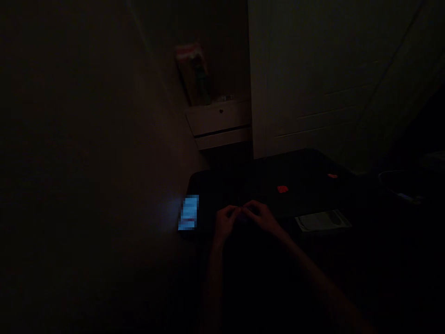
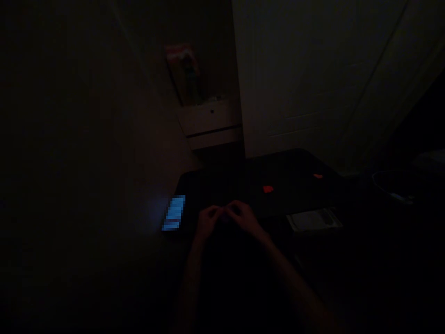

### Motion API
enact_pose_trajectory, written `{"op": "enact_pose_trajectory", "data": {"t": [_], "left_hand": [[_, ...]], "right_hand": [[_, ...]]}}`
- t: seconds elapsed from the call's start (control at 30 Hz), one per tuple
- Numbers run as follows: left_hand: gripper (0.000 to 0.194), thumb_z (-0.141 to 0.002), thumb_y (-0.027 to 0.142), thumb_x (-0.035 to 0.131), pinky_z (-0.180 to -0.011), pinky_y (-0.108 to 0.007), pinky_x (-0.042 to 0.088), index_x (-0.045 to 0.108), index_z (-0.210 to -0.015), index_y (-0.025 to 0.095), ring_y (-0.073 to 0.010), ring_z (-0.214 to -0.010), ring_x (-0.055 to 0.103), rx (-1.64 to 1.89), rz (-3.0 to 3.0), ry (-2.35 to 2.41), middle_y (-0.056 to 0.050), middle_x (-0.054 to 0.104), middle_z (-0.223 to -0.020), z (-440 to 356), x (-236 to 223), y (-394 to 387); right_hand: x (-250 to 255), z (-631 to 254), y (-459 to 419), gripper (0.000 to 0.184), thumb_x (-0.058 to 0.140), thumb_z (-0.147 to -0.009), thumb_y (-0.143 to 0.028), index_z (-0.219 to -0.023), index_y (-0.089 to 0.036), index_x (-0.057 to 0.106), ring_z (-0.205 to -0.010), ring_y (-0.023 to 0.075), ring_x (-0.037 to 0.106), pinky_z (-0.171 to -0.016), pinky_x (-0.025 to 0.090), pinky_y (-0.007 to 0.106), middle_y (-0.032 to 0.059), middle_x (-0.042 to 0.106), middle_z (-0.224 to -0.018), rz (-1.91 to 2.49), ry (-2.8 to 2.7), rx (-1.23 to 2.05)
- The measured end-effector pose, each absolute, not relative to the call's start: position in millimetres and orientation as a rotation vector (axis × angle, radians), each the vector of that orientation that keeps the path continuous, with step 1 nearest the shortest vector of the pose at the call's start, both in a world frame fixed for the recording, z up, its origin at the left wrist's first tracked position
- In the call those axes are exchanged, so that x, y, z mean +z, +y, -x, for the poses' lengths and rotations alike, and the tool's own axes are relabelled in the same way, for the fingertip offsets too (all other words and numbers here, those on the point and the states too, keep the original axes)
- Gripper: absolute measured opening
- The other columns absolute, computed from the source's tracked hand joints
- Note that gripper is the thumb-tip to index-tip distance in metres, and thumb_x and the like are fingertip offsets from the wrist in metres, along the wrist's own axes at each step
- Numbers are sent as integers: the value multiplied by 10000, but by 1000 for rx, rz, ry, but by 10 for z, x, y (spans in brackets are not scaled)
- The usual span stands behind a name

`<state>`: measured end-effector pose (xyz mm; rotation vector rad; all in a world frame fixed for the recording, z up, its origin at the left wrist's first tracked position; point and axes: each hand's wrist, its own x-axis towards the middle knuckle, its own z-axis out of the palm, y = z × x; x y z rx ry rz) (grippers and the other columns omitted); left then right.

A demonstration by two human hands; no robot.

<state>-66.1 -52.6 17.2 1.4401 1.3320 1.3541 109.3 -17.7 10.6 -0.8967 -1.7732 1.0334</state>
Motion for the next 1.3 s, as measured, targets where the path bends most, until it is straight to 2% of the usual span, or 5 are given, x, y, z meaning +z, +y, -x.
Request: {"op": "enact_pose_trajectory", "data": {"t": [0.37,0.5,1.03,1.2,1.3], "left_hand": [[318,-882,463,668,-796,-310,511,780,-853,166,-220,-849,692,1323,-1470,1382,-56,765,-859,620,131,-482],[276,-821,434,739,-816,-307,514,759,-893,169,-214,-864,695,1381,-1411,1360,-60,759,-886,624,133,-488],[240,-835,415,721,-808,-307,510,749,-871,180,-213,-857,694,1346,-1444,1375,-55,753,-872,636,115,-484],[271,-851,441,702,-795,-306,511,729,-886,174,-214,-855,690,1404,-1415,1409,-57,743,-865,625,137,-478],[297,-853,465,708,-815,-309,517,729,-917,175,-215,-874,695,1367,-1417,1355,-60,746,-891,630,145,-461]], "right_hand": [[22,-1116,-139,243,610,-920,-413,-934,-196,720,-812,212,677,-780,523,333,51,745,-893,939,-1722,949],[50,-1108,-159,234,612,-929,-409,-941,-202,720,-839,217,682,-798,525,338,55,748,-918,926,-1714,923],[89,-1112,-202,188,643,-924,-390,-936,-226,732,-883,232,699,-835,529,355,56,756,-943,892,-1759,872],[101,-1109,-228,277,684,-902,-379,-1139,-246,734,-1031,256,714,-941,539,393,71,765,-1135,885,-1703,908],[82,-1121,-222,273,675,-908,-382,-1138,-254,747,-1046,259,719,-966,540,410,65,772,-1139,891,-1705,930]]}}
